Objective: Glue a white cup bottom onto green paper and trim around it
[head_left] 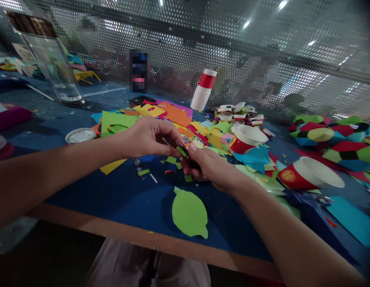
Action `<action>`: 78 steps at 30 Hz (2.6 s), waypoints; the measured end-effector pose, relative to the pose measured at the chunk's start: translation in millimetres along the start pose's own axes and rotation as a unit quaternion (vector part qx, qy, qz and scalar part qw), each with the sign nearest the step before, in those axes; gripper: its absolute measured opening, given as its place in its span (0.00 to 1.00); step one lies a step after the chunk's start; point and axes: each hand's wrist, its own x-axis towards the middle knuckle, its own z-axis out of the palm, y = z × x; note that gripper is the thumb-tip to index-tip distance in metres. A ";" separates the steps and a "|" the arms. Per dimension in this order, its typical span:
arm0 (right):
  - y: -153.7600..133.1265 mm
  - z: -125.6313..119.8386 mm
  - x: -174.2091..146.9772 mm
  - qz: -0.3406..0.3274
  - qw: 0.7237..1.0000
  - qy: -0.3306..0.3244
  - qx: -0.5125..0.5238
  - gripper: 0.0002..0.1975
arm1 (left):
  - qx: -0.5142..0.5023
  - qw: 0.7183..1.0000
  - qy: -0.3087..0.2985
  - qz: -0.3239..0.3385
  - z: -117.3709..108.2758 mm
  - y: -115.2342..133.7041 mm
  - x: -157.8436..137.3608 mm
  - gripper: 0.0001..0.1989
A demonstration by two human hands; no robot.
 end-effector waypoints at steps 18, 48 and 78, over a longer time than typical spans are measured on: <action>-2.3 1.0 -2.1 0.010 1.000 0.019 0.002 0.35 | 0.032 0.999 0.006 0.008 -0.3 2.6 -1.2 0.08; 0.2 3.2 3.0 0.014 0.999 0.035 0.022 0.33 | 0.003 1.000 0.010 0.000 1.7 0.0 -1.3 0.07; 2.3 3.3 3.9 0.013 0.999 0.041 0.019 0.34 | 0.020 1.000 0.014 0.002 2.5 2.3 0.0 0.07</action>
